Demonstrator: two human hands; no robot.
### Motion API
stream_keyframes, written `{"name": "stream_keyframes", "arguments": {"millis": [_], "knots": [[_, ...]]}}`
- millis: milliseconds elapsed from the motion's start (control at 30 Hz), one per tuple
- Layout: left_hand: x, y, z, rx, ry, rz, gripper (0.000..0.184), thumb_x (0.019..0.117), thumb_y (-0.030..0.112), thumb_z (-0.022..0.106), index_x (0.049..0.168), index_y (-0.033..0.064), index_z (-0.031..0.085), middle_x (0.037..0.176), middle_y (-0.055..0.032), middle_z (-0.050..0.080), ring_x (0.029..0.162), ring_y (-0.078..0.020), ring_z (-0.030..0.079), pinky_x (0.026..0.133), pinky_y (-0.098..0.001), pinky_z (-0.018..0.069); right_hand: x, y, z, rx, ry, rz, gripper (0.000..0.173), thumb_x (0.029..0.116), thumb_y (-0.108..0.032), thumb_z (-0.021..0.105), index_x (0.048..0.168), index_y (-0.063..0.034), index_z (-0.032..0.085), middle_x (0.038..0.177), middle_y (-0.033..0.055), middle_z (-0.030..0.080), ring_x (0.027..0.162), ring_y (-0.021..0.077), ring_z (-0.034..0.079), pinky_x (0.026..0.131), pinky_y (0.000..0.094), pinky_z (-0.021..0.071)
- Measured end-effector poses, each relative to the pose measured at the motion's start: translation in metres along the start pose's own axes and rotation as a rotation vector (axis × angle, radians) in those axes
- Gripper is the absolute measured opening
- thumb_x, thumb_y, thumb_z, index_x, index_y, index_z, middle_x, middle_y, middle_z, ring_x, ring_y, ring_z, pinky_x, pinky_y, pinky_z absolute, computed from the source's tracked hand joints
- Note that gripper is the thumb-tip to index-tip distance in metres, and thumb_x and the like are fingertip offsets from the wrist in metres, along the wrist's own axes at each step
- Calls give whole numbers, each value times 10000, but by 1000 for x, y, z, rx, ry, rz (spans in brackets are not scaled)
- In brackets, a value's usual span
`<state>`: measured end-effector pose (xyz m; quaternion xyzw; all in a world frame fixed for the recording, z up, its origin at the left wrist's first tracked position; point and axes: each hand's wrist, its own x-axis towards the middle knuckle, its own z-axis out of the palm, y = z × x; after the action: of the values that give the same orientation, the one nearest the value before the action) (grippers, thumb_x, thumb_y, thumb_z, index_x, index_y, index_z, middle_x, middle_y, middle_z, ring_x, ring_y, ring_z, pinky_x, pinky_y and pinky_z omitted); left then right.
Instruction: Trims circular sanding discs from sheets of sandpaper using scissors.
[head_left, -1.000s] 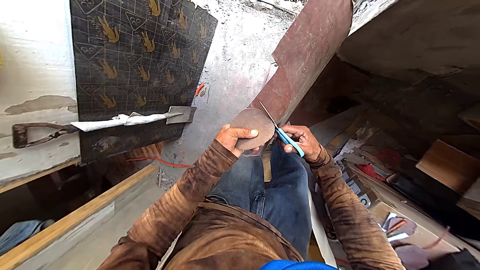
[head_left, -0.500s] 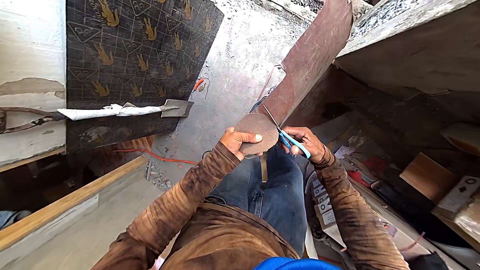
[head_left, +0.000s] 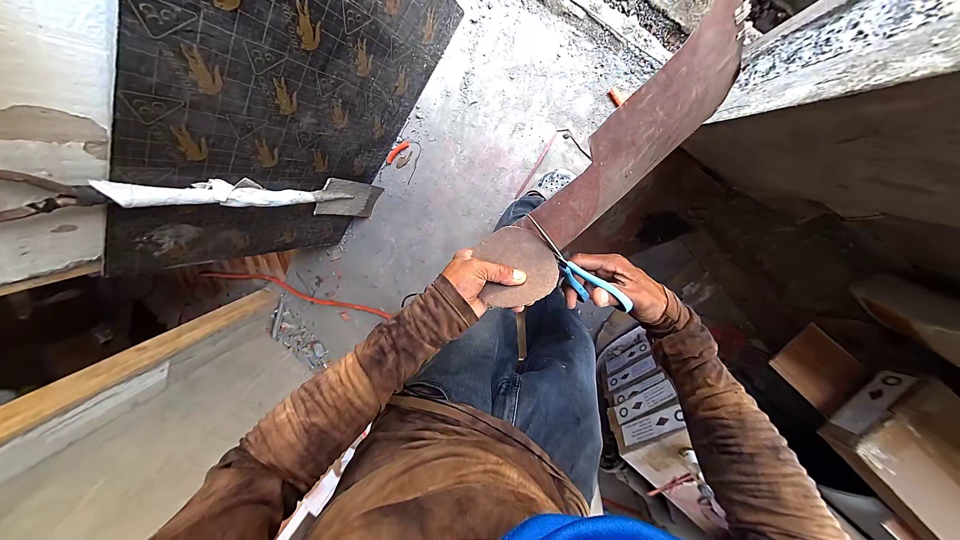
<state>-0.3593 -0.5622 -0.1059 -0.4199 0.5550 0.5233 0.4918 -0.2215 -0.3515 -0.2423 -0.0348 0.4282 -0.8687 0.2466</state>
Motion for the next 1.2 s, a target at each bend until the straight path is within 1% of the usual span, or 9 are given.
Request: {"name": "stream_keyframes", "arguments": {"millis": [267,367,500,567,633,700,800,933,1200], "knots": [[6,2,-7,-64,-45,-30,357,860,-154,634,1184,-66,514,839,-233,701,651,-311,721,563,-392,628,4,20,12,18,132,-113,552,885,-545,753,1134,-56,702,807,-56,676,685,8,604,623,191,511],[9,3,-7,-38,-37,-47,322,881,-138,628,1175,-63,521,837,-225,705,651,-300,723,563,-381,627,3,26,11,4,149,-117,540,890,-501,766,1159,-38,699,842,-46,690,704,8,611,628,187,514],[11,4,-7,-38,-27,-59,371,870,-142,635,1207,-58,503,850,-232,699,654,-309,720,557,-395,626,3,18,9,31,71,-42,571,893,-460,779,1268,-51,645,883,-22,709,755,43,654,685,208,551],[9,4,-8,-14,-25,-76,398,865,-138,645,1222,-48,493,857,-230,699,663,-312,723,560,-399,627,4,11,11,34,24,-4,614,890,-530,755,1264,-60,627,911,-8,720,777,63,676,686,216,566],[7,3,-10,2,-38,-84,406,862,-140,643,1226,-45,490,861,-227,698,668,-313,723,561,-401,628,8,7,11,-6,-5,0,701,869,-694,668,1203,-79,639,931,-6,734,794,71,682,676,220,554],[6,3,-11,0,-46,-73,377,861,-143,639,1200,-43,505,845,-214,702,658,-299,723,555,-389,625,12,6,10,-18,-5,-12,697,867,-723,641,1159,-90,660,920,-14,727,821,66,676,717,220,548],[6,6,-13,-9,-48,-52,383,862,-141,635,1206,-42,498,846,-211,703,661,-299,725,562,-385,629,18,12,6,10,16,-61,649,873,-664,688,1142,-73,677,863,-11,705,792,61,658,723,223,543],[5,11,-14,-4,-31,-29,312,874,-137,618,1158,-46,525,812,-209,703,634,-284,720,546,-367,622,22,17,9,10,93,-73,589,857,-604,748,1112,-75,703,784,-50,666,691,24,613,637,198,519],[12,4,-17,-3,-45,-32,291,872,-145,609,1139,-54,534,801,-212,704,630,-284,720,540,-364,620,11,29,5,-27,138,-37,570,839,-496,818,1169,-47,702,804,-58,674,674,-5,594,615,170,506]]}}
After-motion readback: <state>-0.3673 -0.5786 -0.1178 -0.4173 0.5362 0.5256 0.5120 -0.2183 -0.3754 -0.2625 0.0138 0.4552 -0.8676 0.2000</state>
